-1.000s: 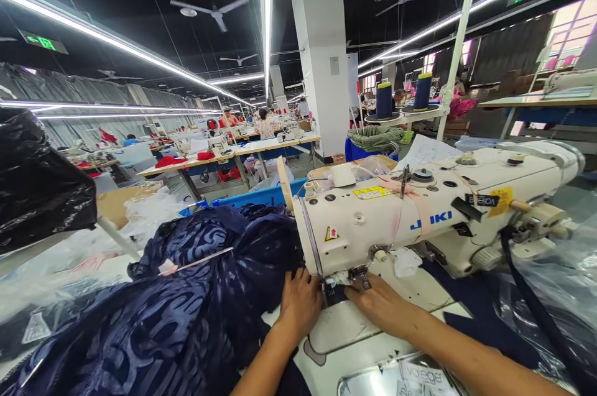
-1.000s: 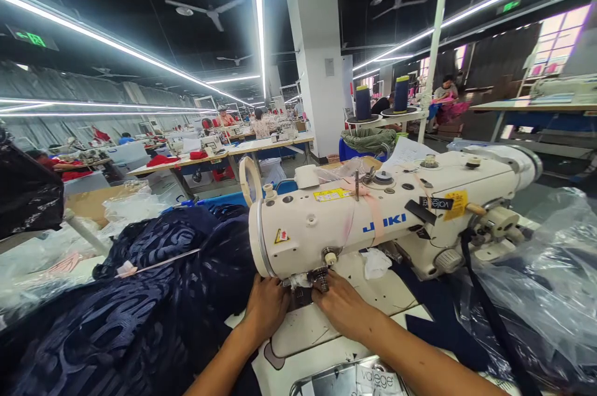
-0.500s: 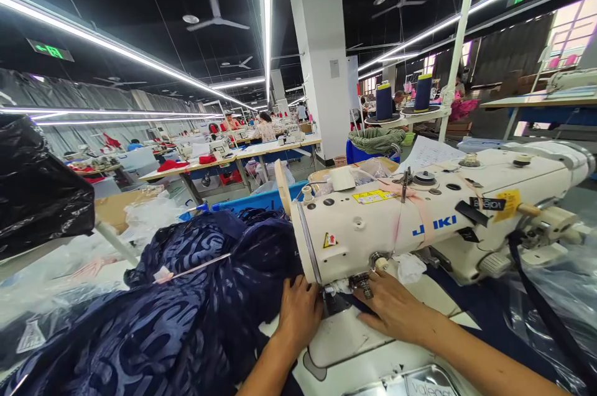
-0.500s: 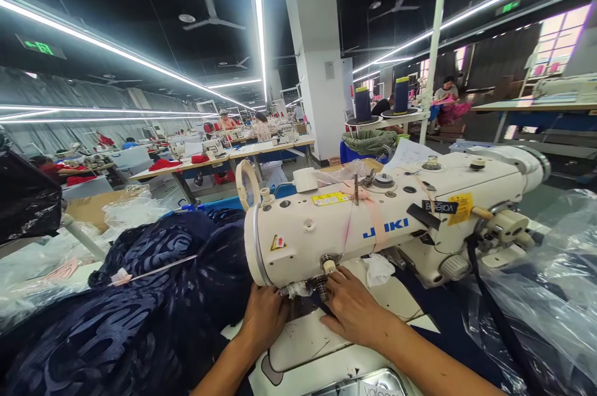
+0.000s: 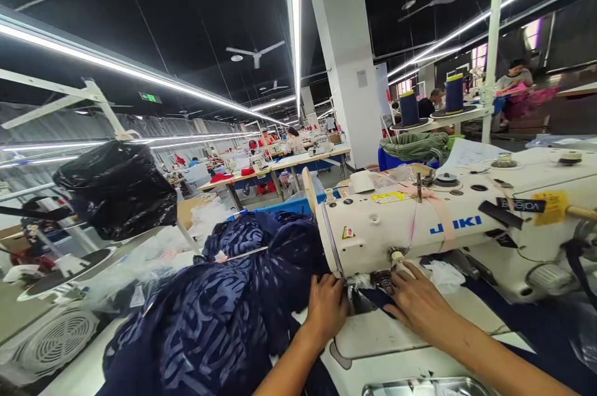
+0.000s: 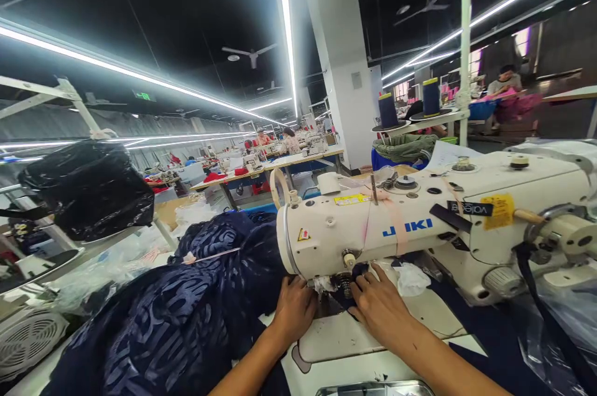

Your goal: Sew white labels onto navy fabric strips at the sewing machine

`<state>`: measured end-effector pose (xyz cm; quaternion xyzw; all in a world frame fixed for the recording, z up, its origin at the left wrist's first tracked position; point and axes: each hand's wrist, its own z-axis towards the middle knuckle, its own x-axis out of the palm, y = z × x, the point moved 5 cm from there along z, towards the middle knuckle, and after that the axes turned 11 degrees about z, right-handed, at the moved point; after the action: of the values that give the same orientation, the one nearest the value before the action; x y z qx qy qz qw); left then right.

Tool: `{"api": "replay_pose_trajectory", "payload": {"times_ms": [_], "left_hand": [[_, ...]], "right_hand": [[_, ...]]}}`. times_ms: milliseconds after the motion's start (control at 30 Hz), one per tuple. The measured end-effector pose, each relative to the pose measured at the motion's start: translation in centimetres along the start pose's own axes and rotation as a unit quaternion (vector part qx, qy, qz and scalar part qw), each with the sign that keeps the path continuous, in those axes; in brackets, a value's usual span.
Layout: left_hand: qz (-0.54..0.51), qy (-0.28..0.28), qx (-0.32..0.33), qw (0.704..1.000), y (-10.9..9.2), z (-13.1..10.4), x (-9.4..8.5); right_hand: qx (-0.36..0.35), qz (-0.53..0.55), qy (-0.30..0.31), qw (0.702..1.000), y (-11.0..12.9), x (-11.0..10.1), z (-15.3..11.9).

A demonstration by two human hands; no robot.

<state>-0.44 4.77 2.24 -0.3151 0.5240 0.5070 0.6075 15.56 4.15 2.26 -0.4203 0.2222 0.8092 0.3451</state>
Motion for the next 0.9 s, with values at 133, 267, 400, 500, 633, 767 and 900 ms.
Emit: {"api": "replay_pose_trajectory", "payload": {"times_ms": [133, 267, 400, 500, 633, 767, 900], "left_hand": [[-0.005, -0.008, -0.017, 1.0, -0.1, -0.3, -0.5], [-0.015, -0.017, -0.033, 0.999, 0.1, -0.3, -0.5], [-0.023, -0.023, -0.037, 0.999, 0.3, -0.3, -0.2], [-0.023, -0.03, -0.032, 0.999, 0.2, -0.2, -0.3], [-0.025, -0.052, -0.024, 0.998, 0.0, -0.2, -0.9], [-0.023, -0.064, -0.033, 0.997, 0.0, -0.4, -0.9], [-0.018, -0.073, -0.044, 0.996, 0.3, -0.5, -0.5]], "right_hand": [[0.016, -0.035, 0.059, 0.998, -0.3, 0.3, -0.3], [0.027, -0.033, 0.09, 0.995, -0.9, 1.1, -0.7], [0.03, -0.034, 0.079, 0.996, -1.4, 1.3, -0.4], [0.049, -0.041, 0.092, 0.994, -0.9, 0.4, 0.0], [0.045, -0.014, 0.152, 0.987, 1.3, -1.5, 0.3], [0.005, 0.11, 0.188, 0.976, 3.7, -3.8, -0.3], [-0.047, 0.308, 0.201, 0.929, 5.5, -7.7, -1.5]]}}
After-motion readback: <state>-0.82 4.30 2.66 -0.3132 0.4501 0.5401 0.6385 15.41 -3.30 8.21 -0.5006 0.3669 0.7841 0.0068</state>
